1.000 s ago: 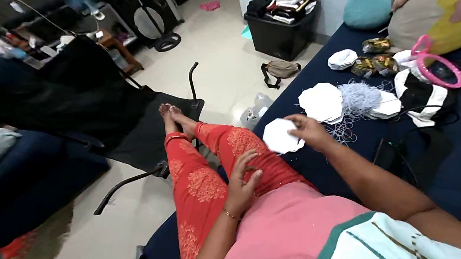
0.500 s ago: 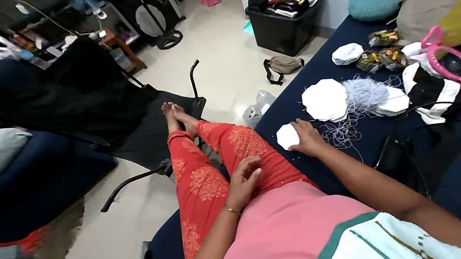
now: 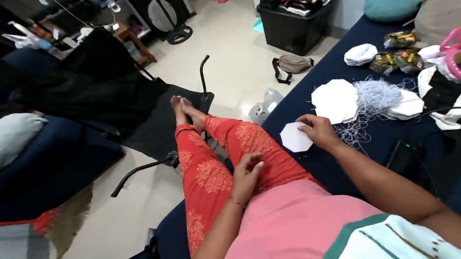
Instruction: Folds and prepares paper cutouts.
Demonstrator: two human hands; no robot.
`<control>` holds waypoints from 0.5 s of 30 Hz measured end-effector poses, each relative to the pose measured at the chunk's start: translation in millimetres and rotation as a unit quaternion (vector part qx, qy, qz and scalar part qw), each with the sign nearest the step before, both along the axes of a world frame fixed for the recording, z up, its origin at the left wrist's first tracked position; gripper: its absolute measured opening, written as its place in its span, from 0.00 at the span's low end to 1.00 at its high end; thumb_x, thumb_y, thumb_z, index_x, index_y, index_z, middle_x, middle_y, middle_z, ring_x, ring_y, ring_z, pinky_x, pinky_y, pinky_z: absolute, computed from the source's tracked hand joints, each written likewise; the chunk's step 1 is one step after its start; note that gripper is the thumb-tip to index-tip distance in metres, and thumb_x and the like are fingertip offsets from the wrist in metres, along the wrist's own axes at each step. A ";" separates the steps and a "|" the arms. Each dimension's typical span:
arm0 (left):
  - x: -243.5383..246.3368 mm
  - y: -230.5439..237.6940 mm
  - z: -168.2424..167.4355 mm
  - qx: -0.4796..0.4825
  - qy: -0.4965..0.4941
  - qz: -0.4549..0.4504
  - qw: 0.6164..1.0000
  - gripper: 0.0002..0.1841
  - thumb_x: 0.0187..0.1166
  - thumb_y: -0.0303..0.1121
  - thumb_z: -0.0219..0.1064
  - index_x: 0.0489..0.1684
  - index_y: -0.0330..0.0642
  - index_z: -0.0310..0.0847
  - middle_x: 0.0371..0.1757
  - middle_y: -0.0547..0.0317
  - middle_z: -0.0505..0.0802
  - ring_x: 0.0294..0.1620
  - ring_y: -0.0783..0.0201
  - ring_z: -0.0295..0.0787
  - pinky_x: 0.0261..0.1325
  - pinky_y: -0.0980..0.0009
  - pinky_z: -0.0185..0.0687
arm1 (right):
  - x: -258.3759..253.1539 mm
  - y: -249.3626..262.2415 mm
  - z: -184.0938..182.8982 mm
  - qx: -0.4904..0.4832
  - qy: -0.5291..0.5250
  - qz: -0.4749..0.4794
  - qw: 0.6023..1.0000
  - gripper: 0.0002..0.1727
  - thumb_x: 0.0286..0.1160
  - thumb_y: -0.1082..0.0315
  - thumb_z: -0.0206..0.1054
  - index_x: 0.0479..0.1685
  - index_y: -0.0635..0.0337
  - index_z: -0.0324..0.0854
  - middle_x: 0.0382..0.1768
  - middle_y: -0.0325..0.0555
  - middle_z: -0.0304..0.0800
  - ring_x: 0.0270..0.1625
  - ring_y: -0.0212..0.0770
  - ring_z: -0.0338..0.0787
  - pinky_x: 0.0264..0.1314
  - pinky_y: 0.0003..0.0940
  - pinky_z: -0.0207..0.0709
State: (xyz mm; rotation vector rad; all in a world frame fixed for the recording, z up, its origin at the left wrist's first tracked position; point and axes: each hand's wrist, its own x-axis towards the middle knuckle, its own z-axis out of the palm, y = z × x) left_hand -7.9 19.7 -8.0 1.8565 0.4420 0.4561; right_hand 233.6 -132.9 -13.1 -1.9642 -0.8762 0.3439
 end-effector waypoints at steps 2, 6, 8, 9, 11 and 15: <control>2.7 -3.5 6.2 -0.012 0.009 0.014 1.000 0.16 0.80 0.24 0.63 0.63 0.25 0.81 0.61 0.44 0.90 0.62 0.64 0.88 0.67 0.69 0.83 | -12.6 2.9 11.1 0.063 0.066 0.038 0.995 0.09 0.79 0.73 0.68 0.52 0.67 0.88 0.41 0.51 0.94 0.42 0.37 0.92 0.52 0.37 0.86; 6.0 -9.8 15.1 -0.067 -0.008 0.024 0.997 0.15 0.79 0.24 0.64 0.61 0.25 0.81 0.52 0.52 0.92 0.50 0.70 0.90 0.57 0.71 0.87 | -46.4 12.7 21.2 0.139 0.118 0.111 0.977 0.09 0.81 0.73 0.65 0.50 0.66 0.88 0.39 0.42 0.94 0.40 0.24 0.91 0.50 0.23 0.86; 4.7 -10.4 13.9 -0.090 -0.031 0.032 0.995 0.10 0.77 0.21 0.64 0.52 0.26 0.83 0.43 0.59 0.92 0.43 0.74 0.89 0.51 0.73 0.87 | -57.4 17.7 17.8 0.151 0.138 0.120 0.971 0.10 0.80 0.73 0.66 0.53 0.67 0.87 0.43 0.44 0.95 0.43 0.26 0.92 0.52 0.25 0.87; 3.6 -10.0 13.7 -0.106 -0.036 0.035 0.993 0.09 0.77 0.20 0.64 0.50 0.27 0.83 0.42 0.60 0.91 0.41 0.74 0.88 0.50 0.74 0.87 | -60.8 19.3 16.9 0.149 0.160 0.129 0.967 0.14 0.77 0.74 0.68 0.58 0.68 0.84 0.48 0.47 0.94 0.47 0.30 0.93 0.55 0.28 0.88; 1.8 -9.7 15.3 -0.139 -0.039 0.048 0.988 0.09 0.76 0.20 0.64 0.50 0.28 0.83 0.41 0.61 0.92 0.41 0.74 0.89 0.49 0.73 0.87 | -65.7 21.4 16.6 0.130 0.183 0.151 0.963 0.23 0.68 0.74 0.73 0.66 0.67 0.81 0.56 0.50 0.92 0.54 0.35 0.93 0.61 0.34 0.87; 1.3 -12.0 18.9 -0.183 -0.041 0.071 0.980 0.09 0.77 0.19 0.63 0.52 0.27 0.81 0.43 0.60 0.91 0.42 0.72 0.89 0.51 0.72 0.88 | -72.3 21.6 17.7 0.121 0.167 0.166 0.964 0.23 0.67 0.75 0.74 0.64 0.67 0.81 0.55 0.50 0.91 0.54 0.34 0.92 0.60 0.32 0.87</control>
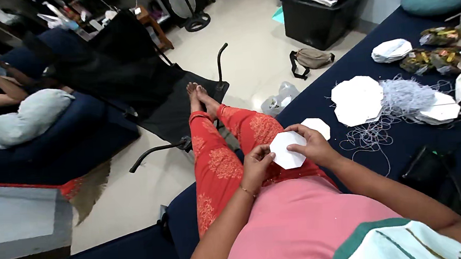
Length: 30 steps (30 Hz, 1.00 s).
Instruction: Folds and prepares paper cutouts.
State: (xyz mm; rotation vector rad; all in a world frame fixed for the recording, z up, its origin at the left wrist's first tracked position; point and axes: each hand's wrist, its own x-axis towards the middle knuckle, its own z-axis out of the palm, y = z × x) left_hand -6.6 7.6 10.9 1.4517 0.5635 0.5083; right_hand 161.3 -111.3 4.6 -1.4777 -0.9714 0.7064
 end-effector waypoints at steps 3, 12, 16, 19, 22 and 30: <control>0.1 1.0 -0.3 -0.014 -0.014 0.004 1.000 0.09 0.80 0.20 0.61 0.52 0.27 0.82 0.44 0.59 0.91 0.44 0.71 0.89 0.54 0.71 0.87 | -4.4 0.0 0.7 0.008 -0.008 0.019 1.000 0.22 0.67 0.76 0.73 0.63 0.67 0.81 0.56 0.48 0.91 0.55 0.31 0.92 0.61 0.30 0.86; -1.5 4.0 -0.4 -0.084 0.010 -0.010 0.996 0.05 0.83 0.21 0.58 0.44 0.31 0.81 0.36 0.63 0.89 0.38 0.73 0.87 0.49 0.72 0.86 | -7.3 -0.7 -3.3 0.002 -0.034 0.048 0.998 0.21 0.67 0.76 0.72 0.63 0.66 0.82 0.57 0.47 0.91 0.55 0.29 0.91 0.62 0.28 0.85; -1.8 4.0 -1.8 -0.125 -0.002 -0.047 0.991 0.07 0.85 0.22 0.54 0.45 0.34 0.79 0.37 0.64 0.89 0.40 0.73 0.88 0.52 0.71 0.86 | -6.3 -1.6 -4.7 0.011 -0.043 0.053 0.998 0.21 0.68 0.76 0.72 0.62 0.67 0.82 0.57 0.48 0.91 0.56 0.29 0.91 0.64 0.28 0.84; -1.5 3.7 -3.5 -0.145 -0.020 -0.056 0.988 0.08 0.84 0.23 0.52 0.44 0.36 0.78 0.36 0.65 0.90 0.39 0.73 0.89 0.52 0.70 0.87 | -6.0 -0.9 -5.0 0.014 -0.040 0.060 0.997 0.21 0.68 0.76 0.72 0.63 0.67 0.82 0.58 0.48 0.91 0.57 0.28 0.90 0.64 0.27 0.84; -1.4 4.2 -7.5 -0.096 -0.020 -0.062 0.993 0.07 0.84 0.24 0.52 0.44 0.36 0.77 0.37 0.66 0.87 0.41 0.74 0.86 0.53 0.71 0.85 | -6.3 0.3 -7.5 0.003 -0.037 0.058 0.998 0.21 0.68 0.76 0.72 0.63 0.66 0.83 0.58 0.48 0.91 0.56 0.30 0.91 0.64 0.29 0.84; -0.6 4.0 1.1 0.021 0.044 -0.080 0.996 0.10 0.83 0.26 0.60 0.54 0.27 0.76 0.44 0.59 0.87 0.43 0.74 0.86 0.51 0.74 0.84 | -6.7 -0.5 -7.4 -0.018 -0.084 0.052 0.995 0.22 0.69 0.75 0.72 0.66 0.66 0.83 0.60 0.52 0.91 0.59 0.35 0.91 0.67 0.35 0.83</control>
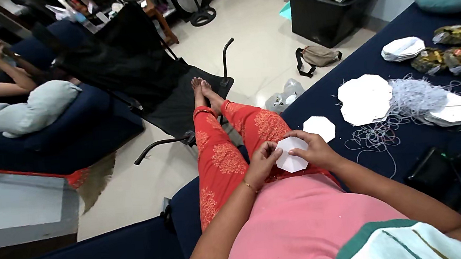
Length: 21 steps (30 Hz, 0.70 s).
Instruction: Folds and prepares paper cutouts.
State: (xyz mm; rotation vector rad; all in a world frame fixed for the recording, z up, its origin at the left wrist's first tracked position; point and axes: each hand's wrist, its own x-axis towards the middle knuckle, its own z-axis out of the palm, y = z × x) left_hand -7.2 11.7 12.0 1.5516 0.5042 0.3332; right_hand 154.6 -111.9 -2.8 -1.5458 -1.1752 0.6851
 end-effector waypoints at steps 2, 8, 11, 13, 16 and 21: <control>0.7 1.1 -0.4 0.015 0.028 -0.011 0.999 0.17 0.79 0.23 0.65 0.63 0.24 0.75 0.51 0.51 0.90 0.48 0.70 0.89 0.58 0.71 0.86 | -2.5 -0.3 1.1 0.002 -0.002 0.017 1.000 0.23 0.68 0.76 0.72 0.67 0.66 0.83 0.61 0.52 0.91 0.60 0.35 0.91 0.68 0.33 0.83; 1.2 4.0 -0.8 0.013 -0.010 0.115 0.993 0.11 0.78 0.19 0.64 0.54 0.23 0.78 0.45 0.51 0.91 0.44 0.69 0.91 0.54 0.69 0.89 | -0.9 -1.7 -0.1 -0.041 0.126 -0.021 0.991 0.28 0.66 0.77 0.74 0.71 0.69 0.76 0.51 0.49 0.92 0.43 0.35 0.94 0.47 0.32 0.90; 0.1 7.0 -2.0 -0.013 -0.005 0.113 0.993 0.14 0.76 0.17 0.65 0.58 0.23 0.75 0.47 0.51 0.92 0.46 0.67 0.92 0.55 0.68 0.90 | 2.7 -3.5 -1.0 -0.042 0.145 -0.043 0.988 0.13 0.70 0.76 0.72 0.52 0.69 0.82 0.38 0.43 0.91 0.34 0.32 0.92 0.39 0.29 0.90; 1.1 4.9 -3.3 -0.026 0.002 0.096 0.995 0.21 0.73 0.16 0.66 0.66 0.21 0.71 0.53 0.46 0.91 0.51 0.65 0.92 0.59 0.67 0.89 | 2.5 -4.1 -1.5 -0.042 0.137 -0.037 0.989 0.10 0.70 0.76 0.72 0.48 0.68 0.83 0.37 0.42 0.91 0.33 0.30 0.91 0.39 0.27 0.89; 3.5 3.7 -2.7 -0.025 -0.008 0.099 0.995 0.21 0.73 0.18 0.68 0.65 0.22 0.72 0.52 0.46 0.91 0.50 0.65 0.92 0.59 0.67 0.90 | 1.2 -4.1 0.8 -0.054 0.110 -0.020 0.992 0.09 0.69 0.75 0.73 0.45 0.66 0.83 0.34 0.38 0.89 0.30 0.26 0.87 0.36 0.23 0.84; 4.4 3.9 -1.7 -0.029 0.010 0.124 0.992 0.16 0.77 0.19 0.67 0.61 0.21 0.76 0.47 0.49 0.93 0.45 0.68 0.93 0.56 0.69 0.90 | -3.7 -3.2 -0.5 -0.070 0.124 -0.040 0.989 0.10 0.68 0.75 0.74 0.46 0.66 0.83 0.34 0.39 0.89 0.27 0.26 0.85 0.30 0.22 0.80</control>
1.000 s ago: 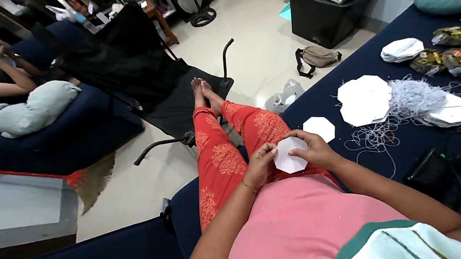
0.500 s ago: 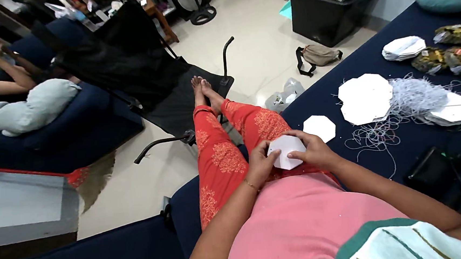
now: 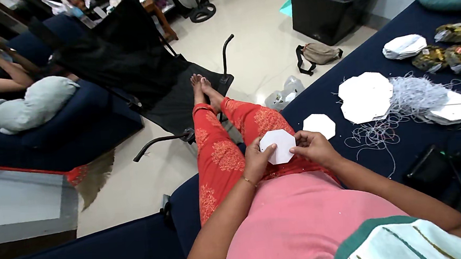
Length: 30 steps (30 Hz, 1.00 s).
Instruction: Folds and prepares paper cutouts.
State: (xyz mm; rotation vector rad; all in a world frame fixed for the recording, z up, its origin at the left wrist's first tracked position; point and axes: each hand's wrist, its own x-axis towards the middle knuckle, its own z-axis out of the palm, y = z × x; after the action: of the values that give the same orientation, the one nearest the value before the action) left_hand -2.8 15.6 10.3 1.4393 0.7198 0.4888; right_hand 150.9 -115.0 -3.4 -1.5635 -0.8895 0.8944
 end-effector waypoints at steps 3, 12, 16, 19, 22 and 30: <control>-0.1 1.7 -2.3 -0.001 0.017 0.001 1.000 0.13 0.76 0.19 0.67 0.57 0.23 0.78 0.45 0.50 0.93 0.44 0.68 0.93 0.54 0.69 0.90 | -3.5 -0.5 -0.6 -0.002 0.036 -0.016 0.999 0.08 0.70 0.77 0.73 0.45 0.65 0.82 0.33 0.40 0.90 0.24 0.27 0.85 0.25 0.22 0.79; 0.0 2.8 -4.0 -0.005 0.041 0.009 0.999 0.12 0.76 0.20 0.68 0.54 0.23 0.79 0.43 0.48 0.92 0.43 0.67 0.92 0.54 0.67 0.90 | -5.9 -0.7 0.7 -0.004 0.057 -0.023 0.998 0.07 0.72 0.77 0.71 0.44 0.65 0.81 0.30 0.38 0.89 0.21 0.27 0.84 0.22 0.21 0.76; -0.3 5.1 -6.7 -0.008 0.049 0.013 0.999 0.10 0.75 0.20 0.69 0.50 0.25 0.80 0.42 0.50 0.92 0.41 0.66 0.92 0.52 0.67 0.89 | -5.1 -1.3 0.4 -0.007 0.074 -0.012 0.997 0.10 0.70 0.81 0.69 0.48 0.69 0.80 0.35 0.42 0.90 0.25 0.30 0.88 0.29 0.26 0.86; -0.2 4.8 -7.3 -0.018 0.044 0.017 0.999 0.10 0.75 0.20 0.69 0.49 0.25 0.79 0.41 0.50 0.92 0.41 0.66 0.92 0.51 0.67 0.90 | -5.3 -0.9 0.8 -0.019 0.092 -0.013 0.996 0.08 0.71 0.82 0.68 0.47 0.70 0.79 0.35 0.44 0.90 0.27 0.33 0.91 0.35 0.29 0.90; 0.5 4.7 -6.8 -0.024 0.045 0.020 0.998 0.10 0.76 0.20 0.68 0.51 0.25 0.79 0.41 0.49 0.92 0.41 0.66 0.92 0.51 0.67 0.90 | -6.2 -0.8 1.8 -0.024 0.096 -0.012 0.995 0.06 0.72 0.83 0.68 0.44 0.70 0.79 0.34 0.43 0.90 0.28 0.33 0.92 0.36 0.29 0.91; 1.3 4.3 -5.3 -0.038 0.053 0.014 0.998 0.12 0.77 0.20 0.65 0.55 0.24 0.78 0.45 0.48 0.91 0.43 0.66 0.91 0.52 0.68 0.89 | -8.6 -2.4 2.2 -0.009 0.059 -0.009 0.998 0.03 0.76 0.80 0.66 0.43 0.69 0.79 0.33 0.43 0.90 0.28 0.33 0.92 0.37 0.30 0.91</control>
State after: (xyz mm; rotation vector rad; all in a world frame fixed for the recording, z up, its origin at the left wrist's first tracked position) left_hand -1.5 19.8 4.9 1.3936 0.8360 0.4058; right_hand 142.3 -117.4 -1.2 -1.5159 -0.7843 0.9747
